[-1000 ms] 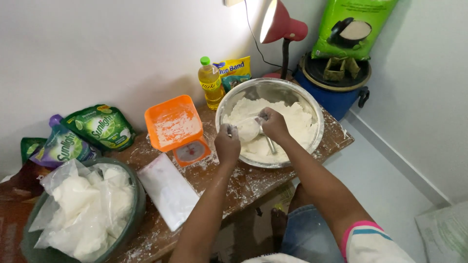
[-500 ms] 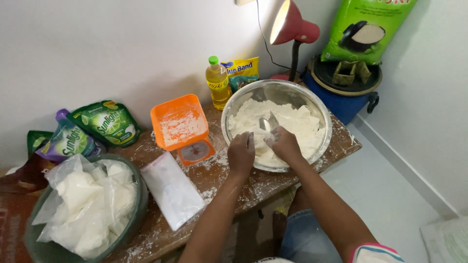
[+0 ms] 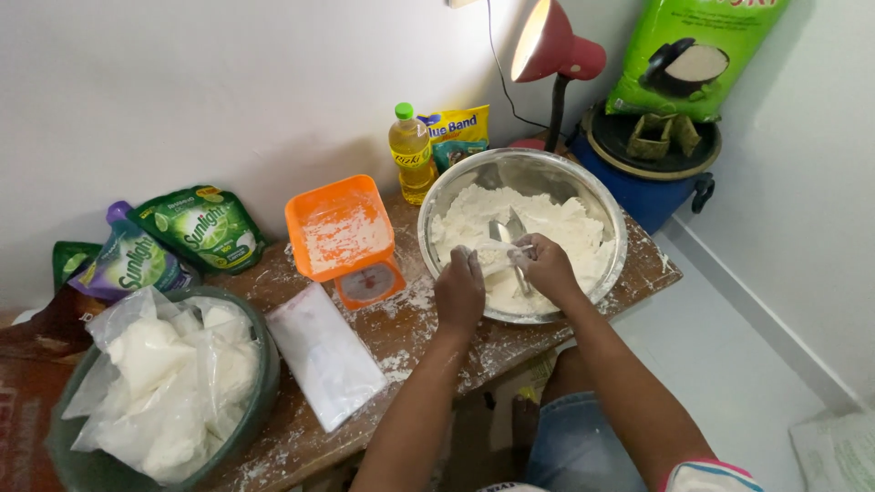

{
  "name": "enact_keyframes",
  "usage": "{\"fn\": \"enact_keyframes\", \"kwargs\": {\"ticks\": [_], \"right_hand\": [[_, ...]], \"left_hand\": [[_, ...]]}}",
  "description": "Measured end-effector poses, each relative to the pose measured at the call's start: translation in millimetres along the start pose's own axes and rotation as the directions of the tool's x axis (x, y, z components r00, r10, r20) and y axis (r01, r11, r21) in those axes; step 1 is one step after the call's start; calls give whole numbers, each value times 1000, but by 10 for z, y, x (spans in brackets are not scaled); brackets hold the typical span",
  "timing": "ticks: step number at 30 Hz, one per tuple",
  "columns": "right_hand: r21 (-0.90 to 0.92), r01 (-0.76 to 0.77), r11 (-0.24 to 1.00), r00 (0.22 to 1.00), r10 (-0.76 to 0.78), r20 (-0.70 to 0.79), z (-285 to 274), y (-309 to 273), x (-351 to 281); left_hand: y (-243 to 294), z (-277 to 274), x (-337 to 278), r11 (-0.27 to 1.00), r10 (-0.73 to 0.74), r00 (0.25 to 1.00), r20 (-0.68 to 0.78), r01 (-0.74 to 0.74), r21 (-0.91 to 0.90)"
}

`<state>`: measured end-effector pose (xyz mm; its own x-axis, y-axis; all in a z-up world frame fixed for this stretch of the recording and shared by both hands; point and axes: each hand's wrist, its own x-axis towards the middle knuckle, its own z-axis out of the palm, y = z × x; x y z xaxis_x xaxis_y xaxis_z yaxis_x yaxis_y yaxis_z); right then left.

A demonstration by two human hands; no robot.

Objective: Mixing and weighing white powder ingredients in a large bowl using a spoon and a small scale.

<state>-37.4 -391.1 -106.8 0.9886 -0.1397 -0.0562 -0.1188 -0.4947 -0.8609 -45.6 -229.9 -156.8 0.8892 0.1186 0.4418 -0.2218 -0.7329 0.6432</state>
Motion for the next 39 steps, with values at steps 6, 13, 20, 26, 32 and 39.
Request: {"fn": "enact_keyframes", "kwargs": {"ticks": [6,13,20,26,32,39], "right_hand": [[-46,-51,998,993,55,106,-136,404,188],[-103,-64,993,993,73,90,-121,-361,-177],[-137,2,991,999,3,36,278,-37,341],[232,-77,970,997,72,27,380,-123,706],[377,-13,926,997,-16,75,411,-288,817],[366,-21,930,972,-66,223,339,-183,678]], "left_hand": [[129,-75,82,989,-149,988,31,149,-15],[222,-197,188,953,-289,957,25,290,-87],[110,-179,238,957,-227,966,125,245,-153],[-208,155,689,705,-565,802,193,591,-392],[-108,-124,661,769,-498,867,33,459,-445],[-11,-323,428,979,-165,986,-12,163,-125]]}}
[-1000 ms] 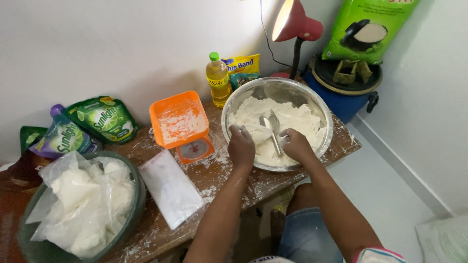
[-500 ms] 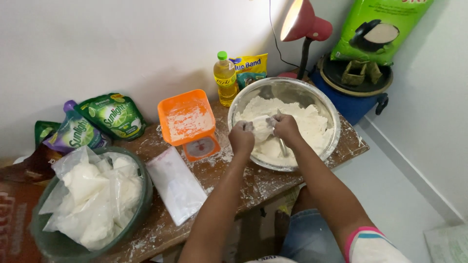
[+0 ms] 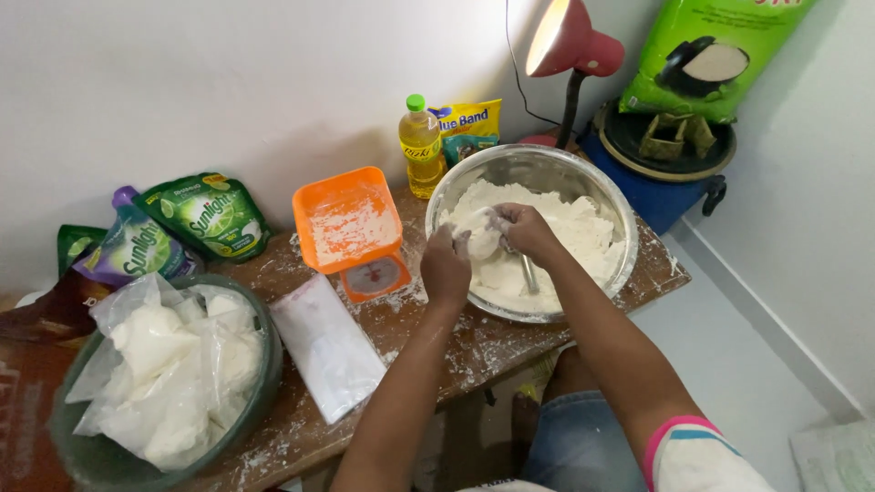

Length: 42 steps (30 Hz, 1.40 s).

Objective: Mixing and weighing white powder ingredients in a large bowl using a spoon and a small scale.

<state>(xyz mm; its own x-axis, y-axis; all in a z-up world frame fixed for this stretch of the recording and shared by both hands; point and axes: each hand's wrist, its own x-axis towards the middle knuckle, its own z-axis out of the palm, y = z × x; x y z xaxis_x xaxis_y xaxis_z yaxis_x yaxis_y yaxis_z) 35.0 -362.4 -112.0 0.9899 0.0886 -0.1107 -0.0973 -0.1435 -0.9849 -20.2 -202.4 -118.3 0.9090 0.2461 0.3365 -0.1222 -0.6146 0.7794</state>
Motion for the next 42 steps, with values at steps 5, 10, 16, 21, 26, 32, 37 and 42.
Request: {"fn": "enact_keyframes", "kwargs": {"ticks": [5,10,16,21,26,32,37,42], "right_hand": [[-403,-75,912,996,49,-73,-255,-54,-207],[-799,-256,544,966,182,-186,-164,-35,-549],[-840,-229,492,972,156,-174,-191,516,-223],[-801,-250,544,968,165,-191,-197,640,-173],[-748,-271,606,963,170,-210,-137,235,-208],[-679,-286,676,957,167,-238,-238,560,143],[-552,-309,775,948,202,-248,-335,894,393],[-366,-300,881,944,220,-246,-360,513,122]], "left_hand": [[60,110,28,997,-48,998,-41,46,-62],[-30,269,-30,990,-37,976,-213,8,-140],[-71,259,-76,986,137,941,-310,-158,-45],[-22,182,-151,983,166,959,-231,-179,-34],[19,137,-231,990,83,984,-159,-99,-96],[-144,215,-392,981,-17,1000,-16,14,-192],[-172,197,-451,983,132,986,103,-117,-140],[-144,267,-345,986,77,987,144,-54,-157]]}}
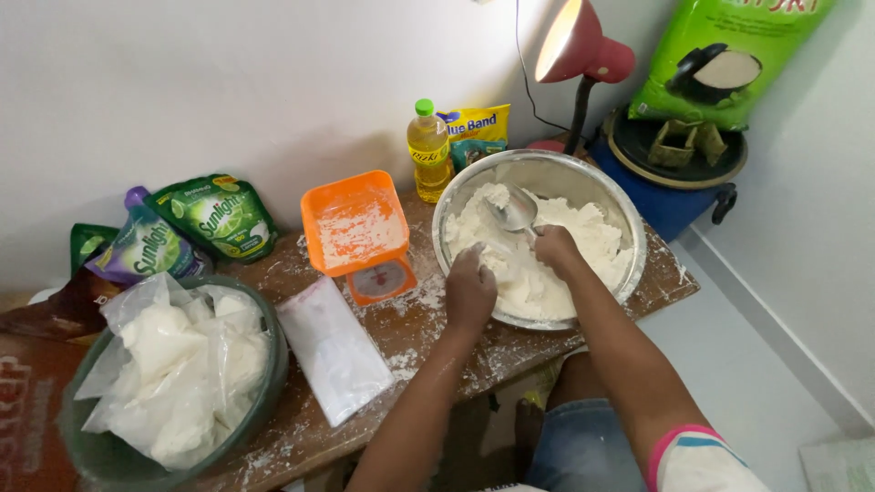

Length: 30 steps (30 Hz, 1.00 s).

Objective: Mixing and weighing white powder ingredients in a large bowl using a spoon and a small scale.

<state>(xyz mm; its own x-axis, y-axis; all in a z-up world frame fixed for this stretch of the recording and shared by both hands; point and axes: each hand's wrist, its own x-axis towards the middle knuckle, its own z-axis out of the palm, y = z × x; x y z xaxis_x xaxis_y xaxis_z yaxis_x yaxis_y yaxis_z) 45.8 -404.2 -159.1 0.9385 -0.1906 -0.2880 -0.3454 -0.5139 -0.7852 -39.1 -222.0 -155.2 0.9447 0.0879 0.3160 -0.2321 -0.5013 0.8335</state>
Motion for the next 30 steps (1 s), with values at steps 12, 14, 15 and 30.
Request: {"fn": "enact_keyframes", "kwargs": {"ticks": [12,14,15,30], "right_hand": [[-465,92,881,995,-58,87,-194,-112,-75],[-397,90,913,995,-62,82,-79,-219,-168],[-329,81,941,995,-59,75,-18,-266,-219],[-18,56,998,998,-56,2,-635,-54,-108]], "left_hand": [[-12,-59,-64,995,-41,997,-60,35,-93],[43,-105,-61,997,-19,997,-72,13,-77],[67,-129,-67,998,2,997,-80,-7,-64],[22,16,580,981,-187,981,-56,183,-63]]}}
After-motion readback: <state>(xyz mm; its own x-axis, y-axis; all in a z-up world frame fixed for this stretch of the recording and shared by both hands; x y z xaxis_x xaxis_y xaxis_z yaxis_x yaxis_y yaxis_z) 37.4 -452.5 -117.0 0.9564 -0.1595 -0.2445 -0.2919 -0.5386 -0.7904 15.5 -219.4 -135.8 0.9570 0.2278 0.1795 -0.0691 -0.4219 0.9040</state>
